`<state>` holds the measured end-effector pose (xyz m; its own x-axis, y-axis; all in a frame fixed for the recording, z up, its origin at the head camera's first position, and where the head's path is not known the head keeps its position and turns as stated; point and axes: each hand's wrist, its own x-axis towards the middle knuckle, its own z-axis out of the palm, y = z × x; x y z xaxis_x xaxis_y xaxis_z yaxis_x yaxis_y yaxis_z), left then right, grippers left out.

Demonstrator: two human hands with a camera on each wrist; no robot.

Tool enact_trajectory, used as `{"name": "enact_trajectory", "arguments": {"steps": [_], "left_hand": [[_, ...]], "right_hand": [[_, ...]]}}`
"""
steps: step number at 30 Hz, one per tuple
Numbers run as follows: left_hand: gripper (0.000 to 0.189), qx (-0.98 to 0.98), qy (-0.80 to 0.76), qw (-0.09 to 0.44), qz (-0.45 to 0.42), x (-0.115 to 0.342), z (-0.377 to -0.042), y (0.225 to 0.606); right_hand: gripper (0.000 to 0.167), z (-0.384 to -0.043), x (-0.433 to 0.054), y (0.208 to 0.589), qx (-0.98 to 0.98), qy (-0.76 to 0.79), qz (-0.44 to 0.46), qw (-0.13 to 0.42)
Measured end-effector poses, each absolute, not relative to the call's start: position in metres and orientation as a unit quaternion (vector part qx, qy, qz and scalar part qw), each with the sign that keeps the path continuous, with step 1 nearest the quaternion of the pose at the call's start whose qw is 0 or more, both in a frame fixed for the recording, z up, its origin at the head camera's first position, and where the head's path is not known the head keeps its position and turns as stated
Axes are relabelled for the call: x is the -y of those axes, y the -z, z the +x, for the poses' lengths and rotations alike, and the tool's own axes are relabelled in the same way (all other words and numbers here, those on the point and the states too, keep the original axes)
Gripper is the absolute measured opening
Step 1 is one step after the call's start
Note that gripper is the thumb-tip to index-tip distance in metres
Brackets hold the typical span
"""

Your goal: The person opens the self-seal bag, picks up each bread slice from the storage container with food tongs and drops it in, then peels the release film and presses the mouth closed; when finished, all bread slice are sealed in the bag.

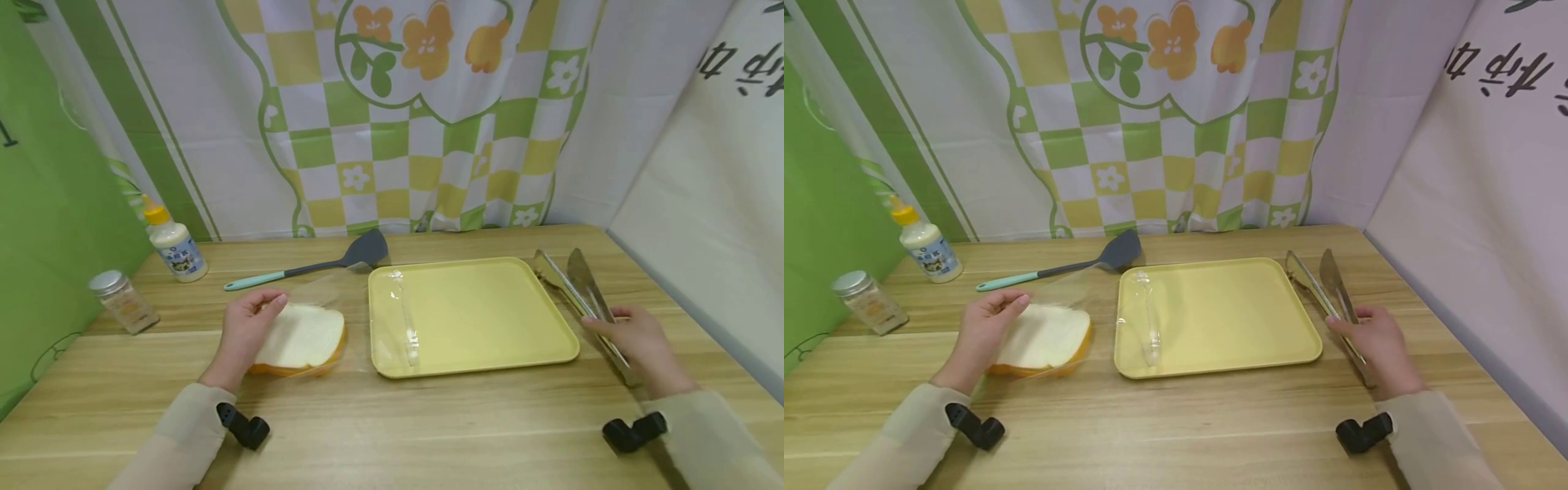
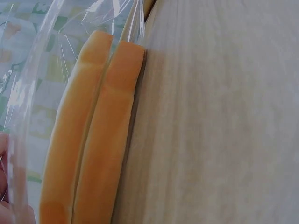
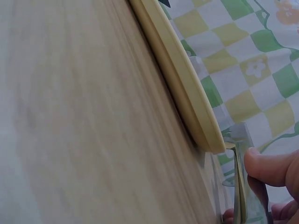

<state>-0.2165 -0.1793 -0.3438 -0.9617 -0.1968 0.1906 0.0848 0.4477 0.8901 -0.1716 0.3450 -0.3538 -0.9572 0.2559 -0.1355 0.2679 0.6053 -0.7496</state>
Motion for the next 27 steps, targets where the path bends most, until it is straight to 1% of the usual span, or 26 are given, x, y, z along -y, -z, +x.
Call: {"name": "enact_trajectory", "arguments": {"steps": [4, 12, 17, 20, 24, 27], "left_hand": [[0.029, 0.844, 0.519, 0.131, 0.031, 0.18, -0.217, 0.344], [0.028, 0.849, 0.512, 0.128, 0.015, 0.181, -0.218, 0.344], [0.036, 0.859, 0.502, 0.096, 0.001, 0.184, -0.218, 0.338], [0.041, 0.867, 0.489, 0.094, -0.018, 0.186, -0.222, 0.329], [0.043, 0.874, 0.472, 0.102, -0.055, 0.183, -0.236, 0.31], [0.043, 0.877, 0.468, 0.071, -0.085, 0.174, -0.25, 0.29]], "right_hand": [[0.083, -0.172, -0.342, 0.352, -0.904, 0.403, 0.144, 0.008], [0.082, -0.17, -0.338, 0.348, -0.903, 0.399, 0.158, 0.003], [0.082, -0.17, -0.332, 0.34, -0.91, 0.38, 0.163, -0.036], [0.079, -0.171, -0.324, 0.331, -0.913, 0.377, 0.145, -0.065], [0.07, -0.173, -0.311, 0.32, -0.914, 0.376, 0.118, -0.094], [0.064, -0.177, -0.301, 0.316, -0.913, 0.384, 0.098, -0.101]]}}
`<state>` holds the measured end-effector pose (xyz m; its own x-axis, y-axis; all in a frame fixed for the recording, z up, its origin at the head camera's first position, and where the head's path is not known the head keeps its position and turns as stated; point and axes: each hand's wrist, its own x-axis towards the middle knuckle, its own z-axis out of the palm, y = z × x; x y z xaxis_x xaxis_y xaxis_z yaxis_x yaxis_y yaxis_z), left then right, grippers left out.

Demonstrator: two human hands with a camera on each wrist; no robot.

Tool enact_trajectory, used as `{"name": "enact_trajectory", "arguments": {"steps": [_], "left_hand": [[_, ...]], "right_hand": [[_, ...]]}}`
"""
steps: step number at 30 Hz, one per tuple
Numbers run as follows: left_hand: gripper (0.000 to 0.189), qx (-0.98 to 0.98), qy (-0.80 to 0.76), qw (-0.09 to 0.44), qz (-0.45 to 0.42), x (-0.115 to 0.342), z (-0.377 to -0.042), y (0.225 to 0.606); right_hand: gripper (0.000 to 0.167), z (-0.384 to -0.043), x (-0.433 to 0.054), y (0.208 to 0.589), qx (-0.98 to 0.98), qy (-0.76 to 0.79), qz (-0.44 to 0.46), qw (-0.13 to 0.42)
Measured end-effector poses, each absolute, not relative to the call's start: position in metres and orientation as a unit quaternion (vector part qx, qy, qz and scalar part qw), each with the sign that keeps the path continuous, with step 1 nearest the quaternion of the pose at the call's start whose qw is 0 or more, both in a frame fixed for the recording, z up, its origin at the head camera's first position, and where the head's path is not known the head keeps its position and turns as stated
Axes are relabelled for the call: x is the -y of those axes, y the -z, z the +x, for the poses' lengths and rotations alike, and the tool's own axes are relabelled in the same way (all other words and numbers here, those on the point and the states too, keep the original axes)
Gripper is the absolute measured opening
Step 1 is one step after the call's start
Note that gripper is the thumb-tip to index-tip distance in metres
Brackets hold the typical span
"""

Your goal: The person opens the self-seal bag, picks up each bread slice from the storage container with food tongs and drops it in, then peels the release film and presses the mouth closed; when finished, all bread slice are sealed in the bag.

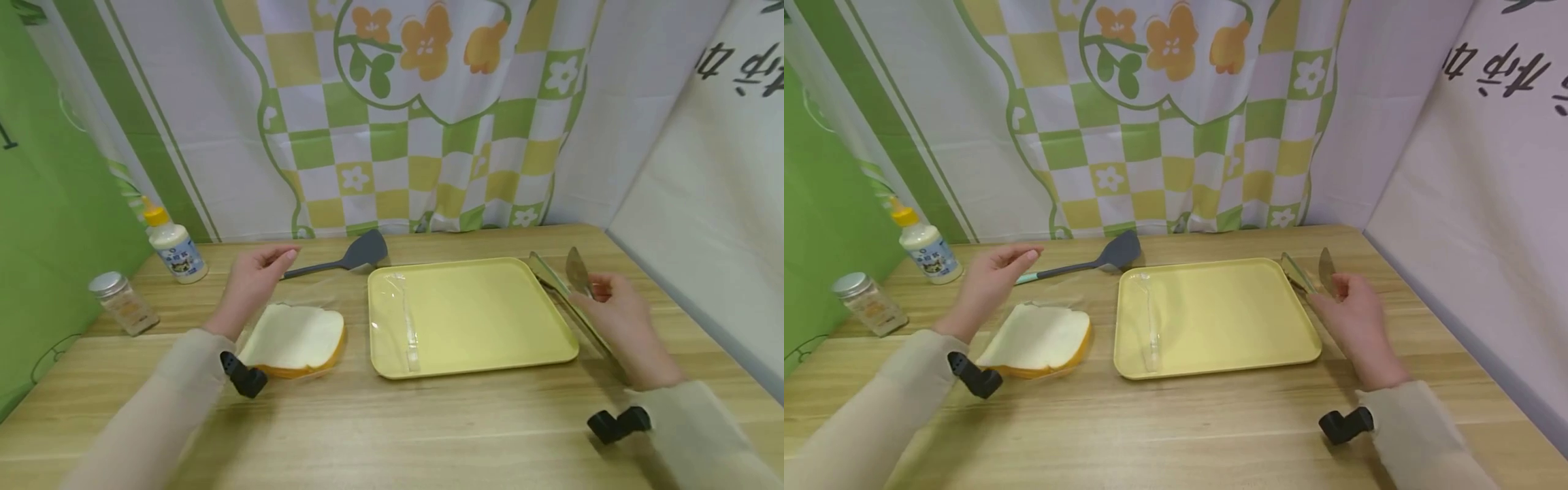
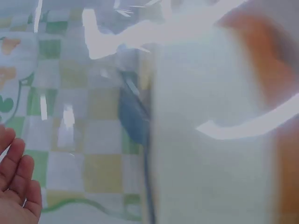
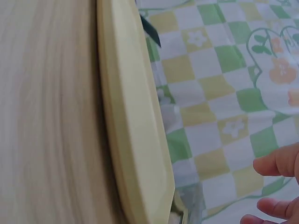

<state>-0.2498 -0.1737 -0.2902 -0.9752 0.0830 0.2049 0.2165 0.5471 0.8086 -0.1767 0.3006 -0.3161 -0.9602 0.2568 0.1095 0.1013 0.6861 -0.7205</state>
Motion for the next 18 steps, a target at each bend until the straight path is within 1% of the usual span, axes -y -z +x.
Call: {"name": "enact_trajectory", "arguments": {"steps": [2, 6, 10, 13, 15, 18], "left_hand": [[0.042, 0.881, 0.458, 0.043, -0.109, 0.164, -0.259, 0.278], [0.041, 0.895, 0.416, -0.014, -0.162, 0.14, -0.278, 0.266], [0.042, 0.896, 0.373, -0.083, -0.228, 0.119, -0.293, 0.269], [0.041, 0.892, 0.34, -0.135, -0.266, 0.106, -0.297, 0.278], [0.039, 0.891, 0.323, -0.154, -0.279, 0.098, -0.296, 0.285], [0.034, 0.89, 0.311, -0.151, -0.297, 0.089, -0.293, 0.294]], "right_hand": [[0.062, -0.178, -0.294, 0.314, 0.912, -0.39, -0.082, 0.1], [0.062, -0.179, -0.278, 0.311, 0.907, -0.413, -0.051, 0.072], [0.056, -0.182, -0.26, 0.31, 0.905, -0.422, -0.028, 0.052], [0.05, -0.184, -0.248, 0.312, 0.904, -0.426, -0.009, 0.045], [0.045, -0.186, -0.242, 0.313, 0.903, -0.428, 0.003, 0.044], [0.04, -0.189, -0.233, 0.311, 0.897, -0.44, 0.017, 0.04]]}}
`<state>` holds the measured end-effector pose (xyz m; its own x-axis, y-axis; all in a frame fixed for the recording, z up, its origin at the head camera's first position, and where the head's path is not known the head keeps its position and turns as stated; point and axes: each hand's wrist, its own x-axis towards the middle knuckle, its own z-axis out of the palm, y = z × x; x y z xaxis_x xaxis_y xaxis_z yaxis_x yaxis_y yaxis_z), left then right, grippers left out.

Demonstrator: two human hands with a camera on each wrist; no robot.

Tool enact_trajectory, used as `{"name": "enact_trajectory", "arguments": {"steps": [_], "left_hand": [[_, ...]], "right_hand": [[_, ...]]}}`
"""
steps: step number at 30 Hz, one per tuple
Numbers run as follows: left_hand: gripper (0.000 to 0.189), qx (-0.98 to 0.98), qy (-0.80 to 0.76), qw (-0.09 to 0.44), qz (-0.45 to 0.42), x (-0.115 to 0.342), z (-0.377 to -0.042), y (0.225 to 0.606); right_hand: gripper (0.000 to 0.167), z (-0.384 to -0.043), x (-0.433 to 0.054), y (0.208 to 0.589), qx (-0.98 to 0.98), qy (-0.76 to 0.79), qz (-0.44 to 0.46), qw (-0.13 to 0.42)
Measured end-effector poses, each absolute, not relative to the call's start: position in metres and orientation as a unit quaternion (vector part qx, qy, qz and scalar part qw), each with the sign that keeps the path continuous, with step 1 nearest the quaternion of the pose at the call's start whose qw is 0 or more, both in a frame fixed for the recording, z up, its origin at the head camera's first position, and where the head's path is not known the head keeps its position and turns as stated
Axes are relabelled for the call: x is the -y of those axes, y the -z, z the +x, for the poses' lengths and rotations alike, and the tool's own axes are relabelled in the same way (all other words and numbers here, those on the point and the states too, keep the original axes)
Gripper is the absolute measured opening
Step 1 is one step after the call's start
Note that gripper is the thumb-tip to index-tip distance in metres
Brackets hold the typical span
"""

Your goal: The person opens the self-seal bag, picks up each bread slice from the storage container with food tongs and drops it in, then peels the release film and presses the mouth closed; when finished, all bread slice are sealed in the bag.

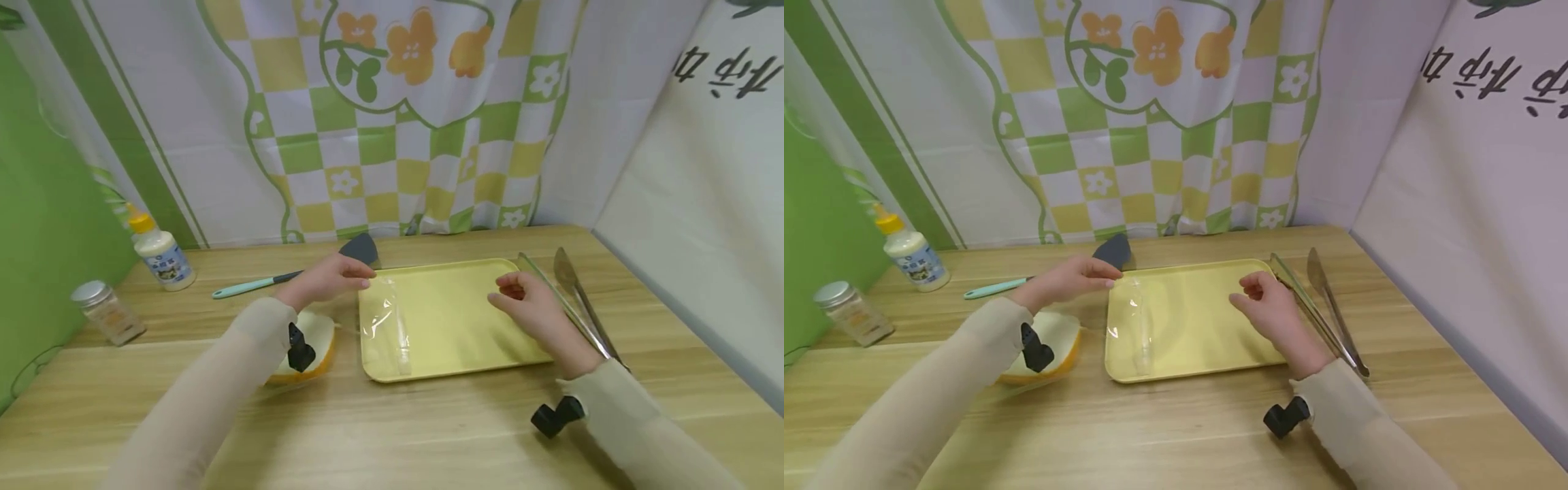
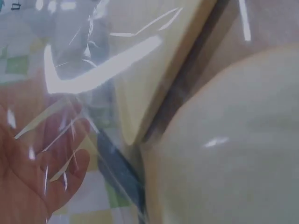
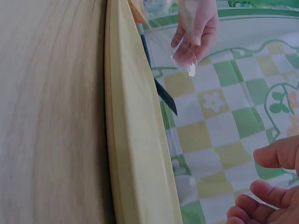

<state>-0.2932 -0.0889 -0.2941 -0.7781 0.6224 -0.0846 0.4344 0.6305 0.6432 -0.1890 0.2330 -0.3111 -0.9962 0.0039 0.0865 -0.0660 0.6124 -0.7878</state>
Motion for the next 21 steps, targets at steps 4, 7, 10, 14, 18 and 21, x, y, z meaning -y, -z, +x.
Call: {"name": "enact_trajectory", "arguments": {"steps": [4, 7, 10, 14, 18, 21], "left_hand": [[0.028, -0.89, -0.316, 0.133, 0.302, 0.083, -0.289, 0.303], [0.025, -0.89, -0.32, 0.127, 0.298, 0.08, -0.287, 0.307], [0.023, -0.893, -0.316, 0.126, 0.296, 0.078, -0.286, 0.31], [0.02, -0.895, -0.308, 0.127, 0.297, 0.077, -0.286, 0.317], [0.017, -0.894, -0.31, 0.126, 0.297, 0.074, -0.285, 0.323], [0.015, -0.895, -0.315, 0.124, 0.289, 0.072, -0.283, 0.326]], "right_hand": [[0.034, -0.198, -0.216, 0.306, 0.886, -0.462, 0.042, 0.027], [0.031, -0.21, -0.202, 0.301, 0.879, -0.472, 0.069, 0.011], [0.03, -0.225, -0.186, 0.296, 0.873, -0.477, 0.101, -0.005], [0.028, -0.243, -0.164, 0.297, 0.868, -0.476, 0.138, -0.03], [0.027, -0.258, -0.147, 0.307, 0.868, -0.468, 0.157, -0.058], [0.028, -0.264, -0.139, 0.318, 0.871, -0.455, 0.165, -0.084]]}}
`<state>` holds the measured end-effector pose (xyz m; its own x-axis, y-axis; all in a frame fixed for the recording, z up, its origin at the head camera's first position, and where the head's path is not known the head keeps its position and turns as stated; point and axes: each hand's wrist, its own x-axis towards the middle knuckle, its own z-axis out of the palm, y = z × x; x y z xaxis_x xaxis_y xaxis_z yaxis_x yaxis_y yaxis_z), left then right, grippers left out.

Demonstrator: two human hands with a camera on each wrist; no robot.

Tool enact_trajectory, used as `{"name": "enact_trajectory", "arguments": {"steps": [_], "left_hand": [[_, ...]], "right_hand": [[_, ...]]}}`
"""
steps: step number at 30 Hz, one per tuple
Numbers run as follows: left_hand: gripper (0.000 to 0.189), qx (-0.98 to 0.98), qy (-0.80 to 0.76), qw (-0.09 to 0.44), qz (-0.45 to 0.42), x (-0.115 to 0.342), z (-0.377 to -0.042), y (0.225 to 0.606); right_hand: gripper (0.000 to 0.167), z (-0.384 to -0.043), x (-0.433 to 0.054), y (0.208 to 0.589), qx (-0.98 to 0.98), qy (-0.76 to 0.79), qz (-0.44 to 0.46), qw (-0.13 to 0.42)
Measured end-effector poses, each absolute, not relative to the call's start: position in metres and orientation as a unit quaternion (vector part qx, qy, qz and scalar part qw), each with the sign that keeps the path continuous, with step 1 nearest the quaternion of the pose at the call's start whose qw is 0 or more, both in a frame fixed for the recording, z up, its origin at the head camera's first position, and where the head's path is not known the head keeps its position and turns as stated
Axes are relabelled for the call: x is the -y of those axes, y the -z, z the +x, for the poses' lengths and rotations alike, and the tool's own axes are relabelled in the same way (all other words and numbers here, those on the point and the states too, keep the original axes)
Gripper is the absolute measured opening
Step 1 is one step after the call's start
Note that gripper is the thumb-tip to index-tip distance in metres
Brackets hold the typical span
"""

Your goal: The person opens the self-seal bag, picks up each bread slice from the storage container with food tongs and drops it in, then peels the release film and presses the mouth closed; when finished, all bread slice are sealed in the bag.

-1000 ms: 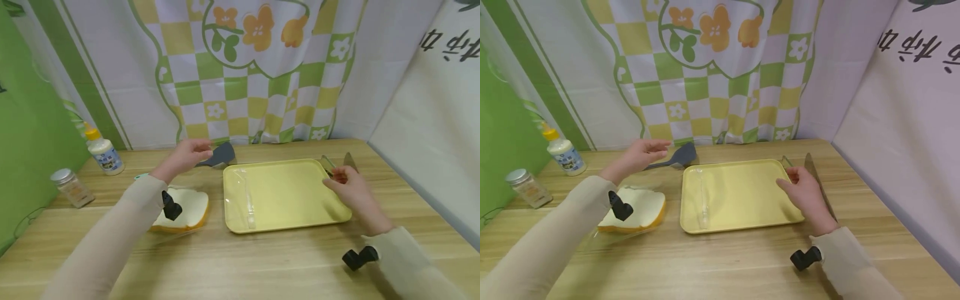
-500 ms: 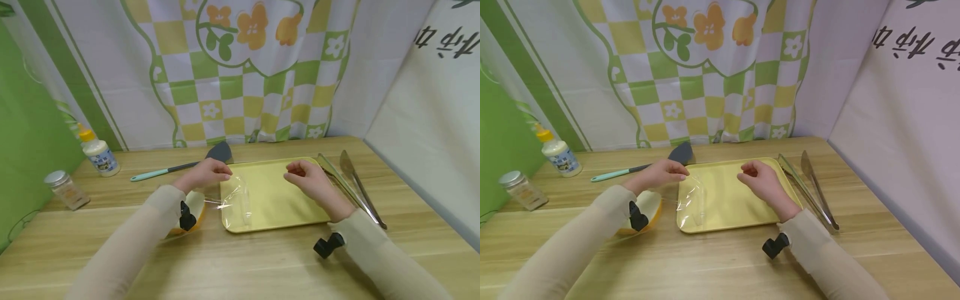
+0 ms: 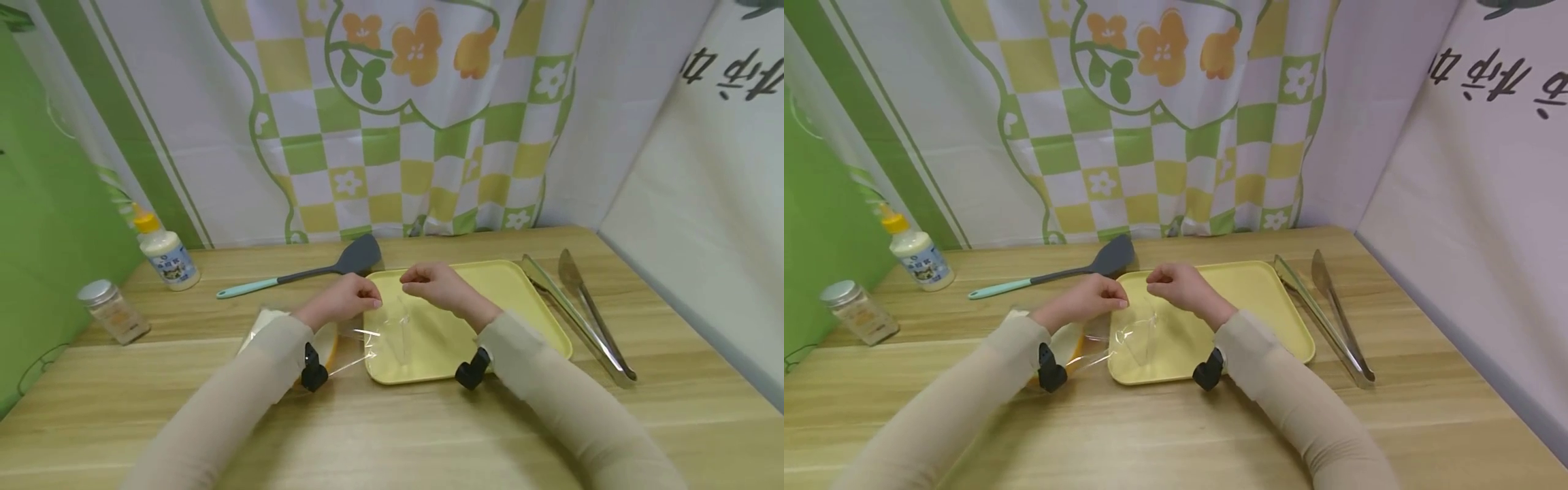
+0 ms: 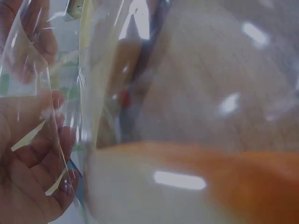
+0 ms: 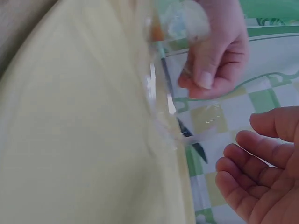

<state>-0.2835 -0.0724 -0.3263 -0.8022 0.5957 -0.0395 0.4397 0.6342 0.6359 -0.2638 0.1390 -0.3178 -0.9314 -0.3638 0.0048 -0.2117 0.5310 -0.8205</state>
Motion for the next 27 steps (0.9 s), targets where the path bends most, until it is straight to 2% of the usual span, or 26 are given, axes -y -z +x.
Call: {"name": "enact_trajectory", "arguments": {"steps": [7, 13, 27], "left_hand": [[0.013, -0.899, -0.324, 0.1, 0.276, 0.071, -0.277, 0.33], [0.013, -0.897, -0.329, 0.081, 0.284, 0.072, -0.277, 0.33], [0.011, -0.897, -0.314, 0.058, 0.305, 0.073, -0.271, 0.322]], "right_hand": [[0.021, -0.272, -0.133, 0.333, -0.876, 0.427, -0.194, 0.112], [0.009, -0.275, -0.129, 0.329, -0.879, 0.426, -0.174, 0.125], [0.014, -0.265, -0.132, 0.33, -0.818, 0.525, -0.146, 0.184]]}}
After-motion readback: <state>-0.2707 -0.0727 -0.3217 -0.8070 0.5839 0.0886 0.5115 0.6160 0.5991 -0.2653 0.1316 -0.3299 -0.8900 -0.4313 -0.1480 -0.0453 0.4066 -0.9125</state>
